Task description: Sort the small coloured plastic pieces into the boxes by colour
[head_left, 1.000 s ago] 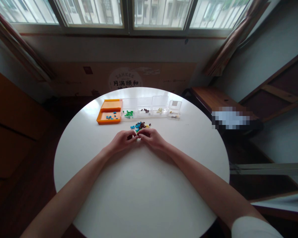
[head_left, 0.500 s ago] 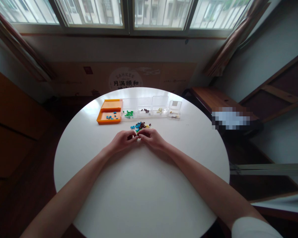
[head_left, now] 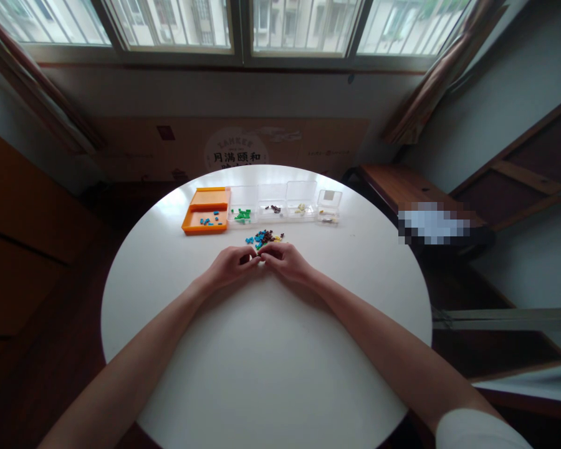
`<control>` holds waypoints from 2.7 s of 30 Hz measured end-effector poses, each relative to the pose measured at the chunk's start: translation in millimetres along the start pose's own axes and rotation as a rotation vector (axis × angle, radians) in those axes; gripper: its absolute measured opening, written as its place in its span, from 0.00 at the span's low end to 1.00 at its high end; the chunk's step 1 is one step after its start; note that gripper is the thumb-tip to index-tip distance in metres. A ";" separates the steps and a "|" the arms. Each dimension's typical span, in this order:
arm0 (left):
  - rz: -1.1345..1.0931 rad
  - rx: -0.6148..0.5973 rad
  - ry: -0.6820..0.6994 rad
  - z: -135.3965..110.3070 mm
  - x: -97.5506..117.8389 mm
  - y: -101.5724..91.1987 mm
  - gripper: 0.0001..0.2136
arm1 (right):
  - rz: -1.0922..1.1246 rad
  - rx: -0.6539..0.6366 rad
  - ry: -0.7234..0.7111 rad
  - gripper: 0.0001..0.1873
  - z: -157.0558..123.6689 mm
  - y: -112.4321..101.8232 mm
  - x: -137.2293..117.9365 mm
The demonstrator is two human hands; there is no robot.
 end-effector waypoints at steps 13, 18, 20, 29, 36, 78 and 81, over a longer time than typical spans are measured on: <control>0.001 -0.009 0.003 0.1 -0.1 0.0 0.19 | 0.001 -0.004 0.000 0.11 -0.3 0.1 0.0; 0.000 -0.008 0.009 0.0 -0.9 0.7 0.19 | -0.001 -0.007 -0.009 0.11 0.3 0.1 -1.2; 0.001 -0.009 0.008 0.0 -1.2 1.0 0.20 | -0.001 -0.003 -0.012 0.11 0.4 0.0 -0.9; 0.001 -0.009 0.004 -0.1 -0.5 0.5 0.19 | 0.007 0.001 -0.005 0.11 -0.1 0.1 -0.5; 0.006 -0.007 0.008 -0.2 -0.6 0.3 0.18 | 0.003 -0.006 -0.004 0.11 0.2 0.4 -0.2; -0.003 -0.008 0.002 0.0 -0.4 0.0 0.18 | -0.001 0.009 -0.021 0.10 0.7 0.5 0.2; -0.008 -0.013 0.002 0.2 -1.1 0.2 0.17 | 0.006 0.006 -0.012 0.11 0.8 0.7 0.3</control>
Point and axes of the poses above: each hand's wrist, its own z-axis towards the middle knuckle, its own y-axis out of the palm, x = y × z, the point moved 4 cm from there along z, towards the middle knuckle, and after that the axes turned 10 degrees about -y, right-handed, at the moved point
